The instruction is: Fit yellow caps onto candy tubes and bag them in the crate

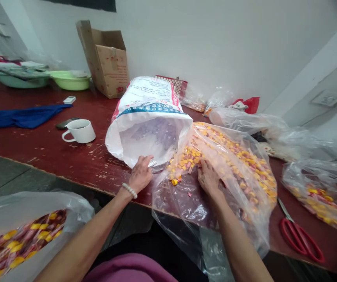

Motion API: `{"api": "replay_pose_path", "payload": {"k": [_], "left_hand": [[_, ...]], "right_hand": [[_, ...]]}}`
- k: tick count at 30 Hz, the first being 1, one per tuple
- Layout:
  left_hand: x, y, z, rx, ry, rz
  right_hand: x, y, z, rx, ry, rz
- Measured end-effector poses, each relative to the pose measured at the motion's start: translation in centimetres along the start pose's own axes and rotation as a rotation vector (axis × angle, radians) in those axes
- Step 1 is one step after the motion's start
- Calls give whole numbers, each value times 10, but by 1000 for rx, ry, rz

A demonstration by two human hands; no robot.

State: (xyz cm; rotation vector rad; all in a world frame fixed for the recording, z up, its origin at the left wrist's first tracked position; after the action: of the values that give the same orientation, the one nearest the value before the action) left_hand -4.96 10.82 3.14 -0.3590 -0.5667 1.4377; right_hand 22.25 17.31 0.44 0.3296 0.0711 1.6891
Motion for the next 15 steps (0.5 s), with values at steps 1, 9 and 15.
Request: {"api": "replay_pose_path", "payload": {"k": [1,9,15], "left_hand": [[-8,0,9,-60,-43,8],[-66,-16,12,-655,45,125],[-78,-21,-16,-819,239,117]], "right_hand": [[13,7,0,25,-5,23],[76,44,-14,175,64,103],[30,21,-19,213,169,174]]}}
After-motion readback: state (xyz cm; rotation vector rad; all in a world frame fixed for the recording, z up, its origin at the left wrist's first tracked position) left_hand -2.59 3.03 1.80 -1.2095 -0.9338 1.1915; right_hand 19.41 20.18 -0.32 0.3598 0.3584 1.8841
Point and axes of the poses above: each hand's wrist, its own x-axis towards the middle knuckle, its own z-axis out of the back of the hand, y = z × x, the point moved 6 cm from there along x, towards the middle knuckle, and after that the axes turned 9 degrees about y, right-handed, at the moved point
